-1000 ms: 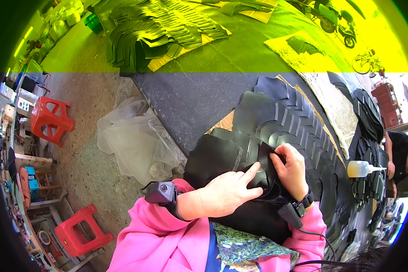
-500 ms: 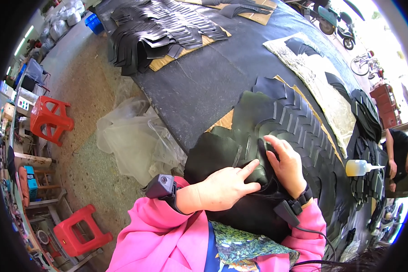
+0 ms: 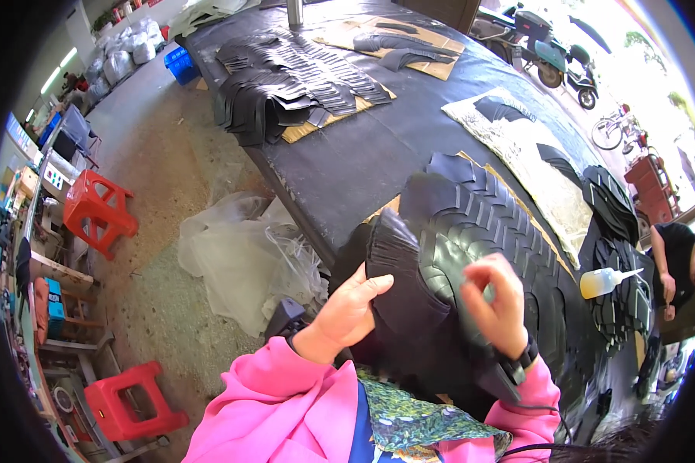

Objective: The person is stitching or assembling leather components of a shoe upper at a long work table.

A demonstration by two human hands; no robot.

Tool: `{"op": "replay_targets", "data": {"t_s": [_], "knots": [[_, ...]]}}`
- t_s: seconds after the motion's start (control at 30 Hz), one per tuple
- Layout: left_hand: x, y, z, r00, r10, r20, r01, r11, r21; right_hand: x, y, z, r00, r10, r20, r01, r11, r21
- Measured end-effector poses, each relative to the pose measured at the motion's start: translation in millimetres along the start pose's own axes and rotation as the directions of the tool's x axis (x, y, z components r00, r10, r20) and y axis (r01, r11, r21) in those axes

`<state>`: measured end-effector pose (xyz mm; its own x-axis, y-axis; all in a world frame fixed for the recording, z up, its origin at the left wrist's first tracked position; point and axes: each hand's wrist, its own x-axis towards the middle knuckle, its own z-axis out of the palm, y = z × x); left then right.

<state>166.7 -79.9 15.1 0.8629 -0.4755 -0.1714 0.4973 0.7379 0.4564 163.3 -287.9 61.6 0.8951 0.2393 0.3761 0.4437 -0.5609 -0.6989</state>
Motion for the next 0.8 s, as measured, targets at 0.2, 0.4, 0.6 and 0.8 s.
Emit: {"op": "replay_targets", "data": {"t_s": [0.2, 0.4, 0.6, 0.8], "knots": [[-14.9, -28.5, 5.2, 0.989, -0.002, 0.149, 0.021, 0.992, -0.124, -17.4, -40.9, 34.1, 0.989, -0.059, 0.138, 0.074, 0.992, -0.104], [-29.1, -31.2, 7.5, 0.977, 0.048, 0.207, -0.053, 0.998, 0.023, -25.2, -46.0, 33.7, 0.996, -0.035, 0.087, 0.045, 0.993, -0.109], [-30.7, -33.6, -3.5, 0.961, 0.067, 0.270, -0.123, 0.973, 0.195, -30.2, -42.5, 28.6, 0.992, -0.027, 0.125, 0.031, 0.999, -0.033], [-25.3, -33.9, -9.5, 0.974, 0.093, 0.208, -0.153, 0.944, 0.291, -30.9, -35.2, 25.6, 0.980, 0.064, 0.187, -0.099, 0.978, 0.185]]}}
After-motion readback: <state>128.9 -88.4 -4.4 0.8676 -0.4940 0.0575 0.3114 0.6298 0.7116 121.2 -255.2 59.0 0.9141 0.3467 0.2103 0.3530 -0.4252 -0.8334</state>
